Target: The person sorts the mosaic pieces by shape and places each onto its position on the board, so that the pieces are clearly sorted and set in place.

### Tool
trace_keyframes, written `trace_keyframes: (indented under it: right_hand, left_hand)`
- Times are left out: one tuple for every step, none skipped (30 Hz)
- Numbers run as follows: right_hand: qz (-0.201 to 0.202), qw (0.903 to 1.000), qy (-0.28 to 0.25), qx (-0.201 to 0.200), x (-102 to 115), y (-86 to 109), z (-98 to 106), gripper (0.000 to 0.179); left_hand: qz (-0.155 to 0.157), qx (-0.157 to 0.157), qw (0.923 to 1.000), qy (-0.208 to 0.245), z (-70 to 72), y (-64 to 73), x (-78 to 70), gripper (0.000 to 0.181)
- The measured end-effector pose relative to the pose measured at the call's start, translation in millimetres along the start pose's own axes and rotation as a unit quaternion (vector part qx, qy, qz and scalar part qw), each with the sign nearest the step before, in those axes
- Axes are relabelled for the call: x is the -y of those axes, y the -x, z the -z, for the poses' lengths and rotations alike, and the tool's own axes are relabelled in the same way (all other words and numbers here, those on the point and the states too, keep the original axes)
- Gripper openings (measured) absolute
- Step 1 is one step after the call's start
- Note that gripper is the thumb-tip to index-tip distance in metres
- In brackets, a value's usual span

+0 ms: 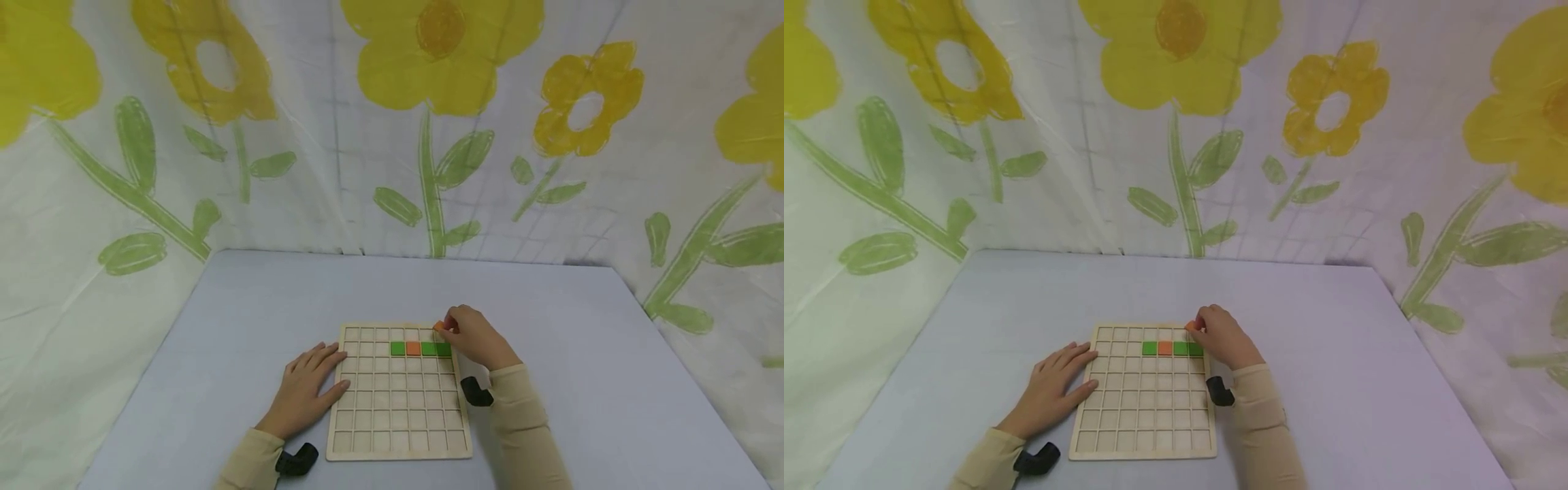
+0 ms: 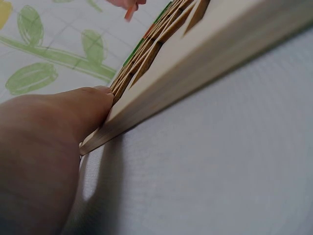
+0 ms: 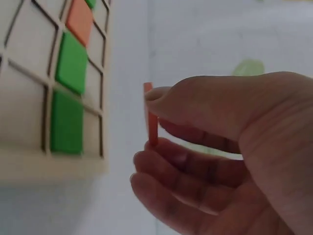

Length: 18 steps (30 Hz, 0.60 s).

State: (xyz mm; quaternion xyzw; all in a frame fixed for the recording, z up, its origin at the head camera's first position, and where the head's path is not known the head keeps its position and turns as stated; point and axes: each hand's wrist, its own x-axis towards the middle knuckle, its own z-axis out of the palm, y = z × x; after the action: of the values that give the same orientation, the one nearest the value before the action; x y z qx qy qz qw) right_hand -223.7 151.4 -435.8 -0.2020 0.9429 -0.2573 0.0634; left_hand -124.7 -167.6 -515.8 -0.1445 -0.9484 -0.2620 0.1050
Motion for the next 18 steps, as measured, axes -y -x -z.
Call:
trace_keyframes:
  right_hand:
    - [0.010,1.0000,0.000,0.001,4,-1.1,-5,0.011]
    - [0.022,0.9997,0.003,0.004,9,-2.2,-9,0.011]
    - [0.037,0.9993,0.003,0.008,14,-3.1,-14,0.011]
    - [0.053,0.9985,0.005,0.010,18,-4.3,-19,0.010]
    - [0.072,0.9973,0.009,0.013,22,-5.6,-23,0.011]
    - [0.093,0.9954,0.016,0.016,27,-6.7,-28,0.011]
    - [0.111,0.9934,0.021,0.019,30,-8.0,-32,0.010]
    - [0.127,0.9912,0.026,0.024,33,-9.1,-36,0.010]
    - [0.140,0.9894,0.029,0.029,36,-10.3,-40,0.009]
    - [0.148,0.9878,0.034,0.033,37,-11.5,-44,0.009]
    - [0.156,0.9863,0.042,0.035,39,-12.5,-47,0.009]
    - [0.159,0.9855,0.047,0.037,40,-13.3,-50,0.009]
    - [0.158,0.9853,0.049,0.040,41,-13.8,-52,0.009]
    - [0.160,0.9848,0.054,0.039,42,-14.3,-54,0.010]
    - [0.161,0.9846,0.057,0.037,42,-15.0,-55,0.010]
    - [0.163,0.9841,0.063,0.032,43,-15.6,-57,0.011]
    - [0.164,0.9838,0.066,0.028,43,-16.0,-57,0.011]
    - [0.166,0.9833,0.070,0.025,44,-16.5,-58,0.011]
  left_hand:
    - [0.001,0.002,1.0000,0.000,0.1,0.1,0.0,0.053]
    - [0.003,0.003,1.0000,0.001,0.3,0.2,-0.1,0.053]
    - [0.004,0.004,1.0000,0.003,0.5,0.3,-0.3,0.053]
    - [0.005,0.005,1.0000,0.003,0.6,0.4,-0.4,0.053]
    - [0.004,0.003,1.0000,0.002,0.5,0.4,-0.3,0.053]
    - [0.004,0.003,1.0000,0.003,0.5,0.5,-0.4,0.053]
    - [0.004,0.003,1.0000,0.004,0.5,0.6,-0.5,0.053]
    - [0.004,0.002,1.0000,0.005,0.5,0.8,-0.6,0.053]
    - [0.004,0.003,1.0000,0.005,0.4,0.9,-0.5,0.053]
    - [0.002,0.001,1.0000,0.003,0.2,1.0,-0.3,0.053]
    - [0.002,0.000,1.0000,0.003,0.2,1.1,-0.2,0.052]
    - [0.003,0.001,1.0000,0.005,0.4,1.2,-0.2,0.052]
    - [0.001,0.000,1.0000,0.004,0.4,1.3,0.1,0.052]
    - [0.001,0.000,1.0000,0.004,0.5,1.3,0.3,0.052]
    - [0.000,0.001,1.0000,0.003,0.7,1.3,0.4,0.052]
    - [0.000,0.001,1.0000,0.003,1.0,1.3,0.5,0.052]
    - [0.001,0.003,1.0000,0.005,1.4,1.3,0.4,0.052]
    - [0.001,0.003,1.0000,0.004,1.8,1.3,0.5,0.053]
